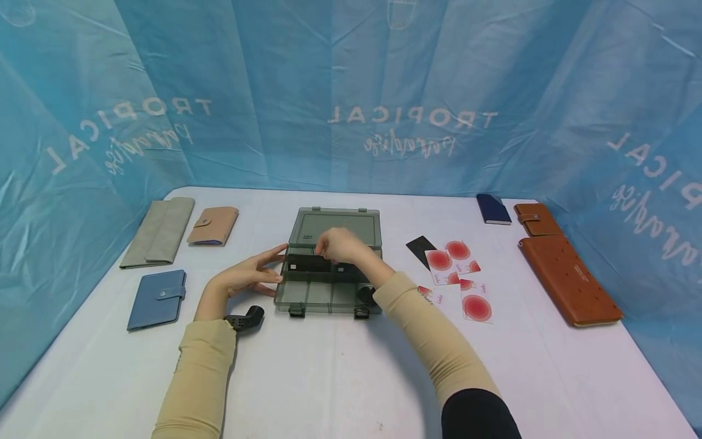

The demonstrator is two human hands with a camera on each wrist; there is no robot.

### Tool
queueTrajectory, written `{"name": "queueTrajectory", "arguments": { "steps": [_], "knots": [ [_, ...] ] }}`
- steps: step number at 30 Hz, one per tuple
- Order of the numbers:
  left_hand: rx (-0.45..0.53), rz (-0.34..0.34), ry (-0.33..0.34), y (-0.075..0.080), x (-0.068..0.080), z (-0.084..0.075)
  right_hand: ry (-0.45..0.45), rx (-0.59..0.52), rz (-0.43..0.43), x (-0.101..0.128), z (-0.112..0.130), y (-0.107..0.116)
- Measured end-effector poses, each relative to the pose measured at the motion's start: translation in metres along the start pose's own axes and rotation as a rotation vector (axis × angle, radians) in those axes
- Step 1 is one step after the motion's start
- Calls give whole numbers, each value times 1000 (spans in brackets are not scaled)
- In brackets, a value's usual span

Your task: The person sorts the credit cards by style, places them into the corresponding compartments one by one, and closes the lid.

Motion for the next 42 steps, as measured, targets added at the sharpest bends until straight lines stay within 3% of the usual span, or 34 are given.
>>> {"name": "queueTrajectory", "arguments": {
  "steps": [7, 12, 16, 21, 25, 30, 36, 39, 42],
  "knots": [
    [-6, -3, 2, 1, -1, 1, -72, 95, 192, 1, 1, -6],
    [-4, -3, 0, 2, 0, 1, -54, 69, 248, 2, -2, -9],
    [-5, 1, -4, 1, 0, 1, -21, -2, 208, 7, -9, -4],
    [-9, 7, -8, 0, 0, 1, -18, -182, 33, 22, -35, 18],
    [-14, 8, -9, 0, -1, 0, -114, -250, -104, 36, -70, 36],
    [-12, 12, -12, 1, 0, -1, -268, -116, -178, 44, -115, 41],
    [-12, 15, -14, 2, 0, 0, -523, 111, -95, 47, -155, 33],
    [-12, 14, -10, 2, 0, 1, -600, 137, -38, 49, -165, 28],
    [-12, 12, -10, 2, 0, 1, -618, 122, -18, 49, -171, 25]
  ]
}}
Point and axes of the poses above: each hand's wrist, its own x-axis away from the middle knuckle, its own y-axis out of the back of the hand, z = x × y, the point moved 3 cm from there along -x, towards the middle knuckle, and after that the axes turned 15 degrees about x, right-handed, at the moved point
